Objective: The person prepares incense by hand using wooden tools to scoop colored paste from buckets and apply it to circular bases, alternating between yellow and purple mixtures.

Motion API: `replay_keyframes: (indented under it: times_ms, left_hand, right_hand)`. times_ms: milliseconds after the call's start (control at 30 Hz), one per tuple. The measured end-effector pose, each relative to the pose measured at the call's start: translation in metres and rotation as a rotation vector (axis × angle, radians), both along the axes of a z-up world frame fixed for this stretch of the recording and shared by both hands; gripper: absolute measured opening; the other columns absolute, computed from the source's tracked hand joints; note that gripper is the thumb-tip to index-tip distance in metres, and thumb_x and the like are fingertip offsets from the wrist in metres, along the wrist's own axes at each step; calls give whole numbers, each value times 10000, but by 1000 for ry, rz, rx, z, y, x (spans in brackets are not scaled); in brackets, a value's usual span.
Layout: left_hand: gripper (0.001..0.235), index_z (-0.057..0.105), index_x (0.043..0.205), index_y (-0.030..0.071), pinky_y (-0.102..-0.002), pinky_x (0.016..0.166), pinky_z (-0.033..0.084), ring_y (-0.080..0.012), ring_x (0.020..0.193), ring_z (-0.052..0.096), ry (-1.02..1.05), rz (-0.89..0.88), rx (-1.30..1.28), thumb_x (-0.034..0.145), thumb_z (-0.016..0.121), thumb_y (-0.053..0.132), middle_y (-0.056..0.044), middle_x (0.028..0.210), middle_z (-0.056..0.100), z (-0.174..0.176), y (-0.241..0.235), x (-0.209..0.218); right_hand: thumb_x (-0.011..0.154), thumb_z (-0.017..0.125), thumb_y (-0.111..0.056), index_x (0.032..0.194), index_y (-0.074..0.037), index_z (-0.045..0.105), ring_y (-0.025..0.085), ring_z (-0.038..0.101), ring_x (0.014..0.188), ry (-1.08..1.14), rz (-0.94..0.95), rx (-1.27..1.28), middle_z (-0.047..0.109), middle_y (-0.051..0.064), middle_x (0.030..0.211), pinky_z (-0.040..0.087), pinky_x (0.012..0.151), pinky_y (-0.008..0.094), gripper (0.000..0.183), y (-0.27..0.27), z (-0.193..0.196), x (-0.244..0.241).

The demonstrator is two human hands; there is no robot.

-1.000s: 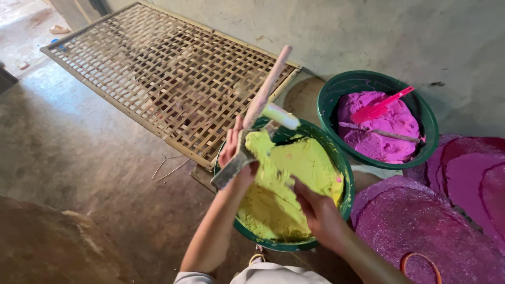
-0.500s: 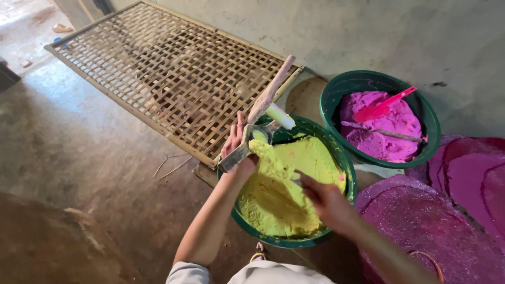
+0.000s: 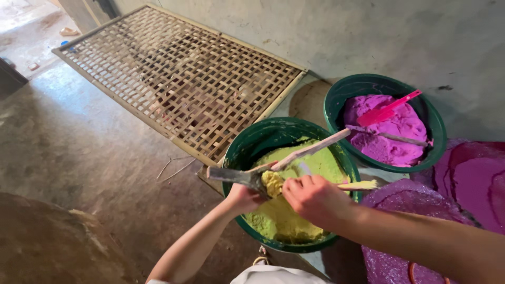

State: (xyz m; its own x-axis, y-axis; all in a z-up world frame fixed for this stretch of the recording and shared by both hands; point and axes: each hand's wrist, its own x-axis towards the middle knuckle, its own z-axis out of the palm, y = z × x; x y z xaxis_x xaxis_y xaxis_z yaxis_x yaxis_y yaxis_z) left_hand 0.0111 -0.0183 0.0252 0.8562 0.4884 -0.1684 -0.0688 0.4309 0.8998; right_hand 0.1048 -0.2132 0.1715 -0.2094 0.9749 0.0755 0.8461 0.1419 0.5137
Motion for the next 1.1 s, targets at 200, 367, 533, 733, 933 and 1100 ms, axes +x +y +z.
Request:
replay_keyframes:
  times_ms: [200, 367, 533, 733, 933, 1100]
  left_hand:
    - [432, 626, 1313, 116, -438, 914, 557, -276, 1075, 669, -77, 120, 3, 904, 554, 239, -128, 1274, 651, 22, 33, -22]
    - [501, 642, 1233, 126, -407, 945, 540, -306, 1178, 624, 48, 57, 1495, 767, 745, 277, -109, 1431, 603, 38, 10, -16]
    - [549, 626, 1280, 95, -415, 951, 539, -343, 1194, 626, -64, 40, 1531, 768, 754, 247, -127, 1446, 598, 32, 1, -7]
    - [552, 607, 1353, 109, -365, 870, 598, -291, 1062, 695, 176, 361, 1405, 834, 757, 221, -102, 1324, 656, 45, 36, -12]
    - [395, 655, 1349, 82, -329, 760, 610, -295, 1182, 667, 210, 602, 1577, 980, 726, 205, -140, 1506, 585, 29, 28, 26]
    - [501, 684, 1213, 93, -453, 798, 586, -336, 1186, 566, 461, 449, 1570, 789, 810, 328, -208, 1512, 460, 48, 52, 33]
  right_hand:
    - [746, 619, -138, 1204, -110, 667, 247, 690, 689, 266, -315, -52, 648, 60, 882, 563, 542, 382, 461, -44, 76, 9]
    - [821, 581, -128, 1136, -71, 647, 220, 702, 617, 147, -244, -91, 648, 66, 849, 569, 511, 359, 327, 4, 46, 10]
    - [858, 584, -120, 1045, -57, 631, 212, 719, 665, 133, -252, -80, 643, 56, 798, 572, 535, 342, 203, 14, 3, -5]
    - [867, 617, -166, 1363, -186, 601, 314, 724, 741, 591, -571, 64, 715, 77, 962, 567, 594, 453, 497, -47, 37, 17]
    - [962, 544, -57, 1492, -113, 518, 236, 748, 929, 1335, -403, 394, 755, 170, 1104, 575, 793, 336, 533, 3, -79, 13]
    - [977, 606, -76, 1360, -49, 603, 160, 663, 872, 1597, -464, 355, 768, 130, 1027, 526, 761, 316, 384, -26, -146, 23]
